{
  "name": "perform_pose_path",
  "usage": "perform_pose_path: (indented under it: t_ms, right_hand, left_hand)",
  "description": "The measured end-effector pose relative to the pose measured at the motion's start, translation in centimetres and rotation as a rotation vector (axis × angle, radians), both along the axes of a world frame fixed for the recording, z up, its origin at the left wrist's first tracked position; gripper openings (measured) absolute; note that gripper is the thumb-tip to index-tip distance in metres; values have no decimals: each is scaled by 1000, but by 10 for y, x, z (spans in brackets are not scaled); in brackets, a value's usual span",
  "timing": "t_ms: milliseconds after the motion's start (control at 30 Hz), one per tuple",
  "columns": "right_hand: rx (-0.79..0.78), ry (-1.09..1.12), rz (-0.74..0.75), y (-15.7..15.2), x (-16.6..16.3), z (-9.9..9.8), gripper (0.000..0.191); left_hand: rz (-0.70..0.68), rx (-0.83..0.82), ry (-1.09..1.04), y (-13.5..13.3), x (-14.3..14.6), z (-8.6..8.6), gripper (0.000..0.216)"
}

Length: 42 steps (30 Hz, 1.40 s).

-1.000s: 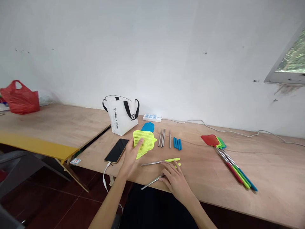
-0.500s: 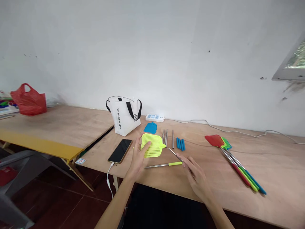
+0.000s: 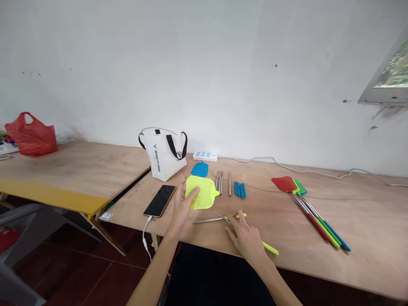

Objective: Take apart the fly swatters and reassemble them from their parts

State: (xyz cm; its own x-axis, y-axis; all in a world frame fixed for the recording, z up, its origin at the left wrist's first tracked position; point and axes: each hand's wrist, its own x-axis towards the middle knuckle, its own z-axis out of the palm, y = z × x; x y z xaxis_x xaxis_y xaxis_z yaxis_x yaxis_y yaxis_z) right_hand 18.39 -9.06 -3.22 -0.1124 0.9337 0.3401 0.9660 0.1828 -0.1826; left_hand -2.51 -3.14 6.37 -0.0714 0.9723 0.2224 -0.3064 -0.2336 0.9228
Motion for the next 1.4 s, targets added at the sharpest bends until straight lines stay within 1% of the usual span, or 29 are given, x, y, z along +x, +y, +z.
perform_pose_path:
  t_ms: [133, 233, 300, 400, 467, 533, 600, 667, 767, 867, 1000, 1100, 1400]
  right_hand:
    - [-52, -126, -72, 9, 5, -7, 28]
    - [-80, -201, -142, 15, 17, -6, 29]
    - [-85, -212, -196, 17, 28, -5, 29]
    - [-67, -162, -257, 19, 45, -3, 27]
    - [-32, -81, -282, 20, 55, -1, 26]
    - [28, 38, -288, 21, 63, 2, 32]
    - [105, 177, -245, 22, 69, 6, 40]
    - [171, 303, -159, 23, 71, 9, 45]
    - [207, 446, -9, 19, 69, 15, 44]
    - [202, 545, 94, 10, 60, 25, 39]
    - [184, 564, 181, -5, 46, 41, 34]
    - [188, 545, 230, -12, 37, 48, 34]
    - [248, 494, 247, -15, 31, 50, 32]
  left_hand:
    - [4, -1, 18, -3, -1, 2, 63]
    - [-14, 3, 14, -3, -1, 2, 66]
    - [-29, 2, 3, -3, -1, 2, 66]
    - [-36, 7, 0, -3, 0, -1, 63]
    - [-38, 3, 8, -2, 0, -3, 61]
    - [-39, -1, 12, -2, 0, -5, 60]
    - [-41, 1, 11, -1, 1, -6, 60]
    - [-49, 3, 10, -1, 2, -6, 59]
    - [-58, 1, 3, -1, 3, -7, 59]
    - [-52, -20, 9, -1, 6, -8, 59]
    - [-47, -58, 25, -3, 9, -8, 63]
    - [-65, -67, 17, -5, 12, -7, 65]
    - [-138, -95, -23, -8, 21, -10, 67]
